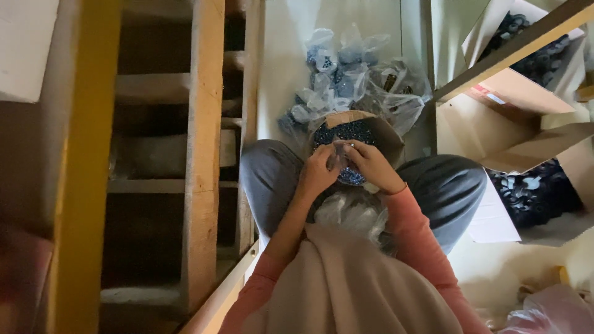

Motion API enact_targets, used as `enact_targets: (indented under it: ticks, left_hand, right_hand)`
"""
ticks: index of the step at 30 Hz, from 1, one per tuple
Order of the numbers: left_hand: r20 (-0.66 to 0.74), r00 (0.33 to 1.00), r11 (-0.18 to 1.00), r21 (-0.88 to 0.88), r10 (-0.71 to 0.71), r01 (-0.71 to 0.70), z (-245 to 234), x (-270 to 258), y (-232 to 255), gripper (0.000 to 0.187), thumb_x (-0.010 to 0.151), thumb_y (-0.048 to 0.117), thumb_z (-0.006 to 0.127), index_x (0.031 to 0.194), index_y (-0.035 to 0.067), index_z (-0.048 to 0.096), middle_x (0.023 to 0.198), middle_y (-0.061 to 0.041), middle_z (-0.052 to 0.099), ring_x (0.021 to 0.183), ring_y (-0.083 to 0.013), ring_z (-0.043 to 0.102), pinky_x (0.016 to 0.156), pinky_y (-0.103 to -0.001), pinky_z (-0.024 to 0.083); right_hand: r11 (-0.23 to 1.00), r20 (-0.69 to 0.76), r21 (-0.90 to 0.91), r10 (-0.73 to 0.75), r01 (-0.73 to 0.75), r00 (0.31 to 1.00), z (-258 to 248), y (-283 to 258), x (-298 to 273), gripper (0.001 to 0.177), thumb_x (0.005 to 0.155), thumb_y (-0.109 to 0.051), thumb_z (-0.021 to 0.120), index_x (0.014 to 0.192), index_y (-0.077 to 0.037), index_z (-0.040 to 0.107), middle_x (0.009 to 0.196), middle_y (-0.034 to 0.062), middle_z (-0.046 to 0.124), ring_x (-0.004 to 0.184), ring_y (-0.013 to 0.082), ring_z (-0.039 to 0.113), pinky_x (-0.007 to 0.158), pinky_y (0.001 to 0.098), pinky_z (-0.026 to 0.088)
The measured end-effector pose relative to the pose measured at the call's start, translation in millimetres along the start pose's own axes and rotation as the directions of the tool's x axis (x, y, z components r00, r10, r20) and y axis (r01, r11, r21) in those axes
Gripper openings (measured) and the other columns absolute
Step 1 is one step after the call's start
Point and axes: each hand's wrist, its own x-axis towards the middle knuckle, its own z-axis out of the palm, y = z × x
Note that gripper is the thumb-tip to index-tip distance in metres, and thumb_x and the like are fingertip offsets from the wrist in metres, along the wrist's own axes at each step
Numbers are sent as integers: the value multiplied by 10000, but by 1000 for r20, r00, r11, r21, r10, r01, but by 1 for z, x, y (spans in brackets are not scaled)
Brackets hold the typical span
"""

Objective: A person sitting on the floor is filling a paper bag with small blue items taken from plastic packaging.

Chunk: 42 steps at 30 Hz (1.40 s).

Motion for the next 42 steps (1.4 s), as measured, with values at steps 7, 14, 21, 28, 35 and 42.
enact_targets:
  ticks: [7,14,21,28,35,42]
  left_hand:
    - [-20,999,998,56,28,-27,-1,0,-1,352,959,6,611,1311,-9,625,846,-138,597,647,-309,645,491,-363,577]
    - [-15,1000,995,94,25,-23,6,1,-14,346,957,58,613,1294,-18,629,843,-150,593,648,-316,661,462,-362,545]
    - [-15,1000,997,78,9,-7,-1,0,-4,368,970,43,589,1334,4,626,855,-130,604,616,-327,626,465,-377,567]
    - [-23,999,998,42,39,-38,-1,1,1,358,960,17,598,1315,-2,638,796,-117,559,610,-339,615,460,-354,543]
    - [-20,999,999,-23,34,-34,1,1,-5,365,989,-5,563,1348,-5,631,750,-58,502,540,-286,498,421,-316,501]
    - [-13,998,997,26,66,-66,-3,1,4,375,974,-2,563,1344,23,624,782,-71,525,593,-301,577,471,-345,543]
  right_hand:
    - [992,-46,80,104,-100,993,0,19,4,376,1075,-328,538,1298,-81,712,903,180,699,763,254,637,677,432,518]
    - [989,56,122,73,-80,996,-7,2,0,435,1062,-290,515,1390,-33,639,810,128,635,724,208,594,663,369,499]
    - [997,72,-43,-64,67,995,-3,-1,3,445,1035,-203,580,1433,-7,606,774,227,673,709,280,628,655,452,504]
    - [990,87,-115,-67,77,994,-7,13,2,510,1029,-228,579,1508,-58,540,875,262,705,794,360,666,744,495,504]
    - [998,-34,14,61,-61,998,-3,61,19,336,1037,-313,636,1231,-38,651,779,122,693,653,250,660,577,379,494]
    - [994,-90,71,91,-85,992,-5,44,17,296,1002,-340,704,942,-51,731,645,87,633,550,170,570,492,317,445]
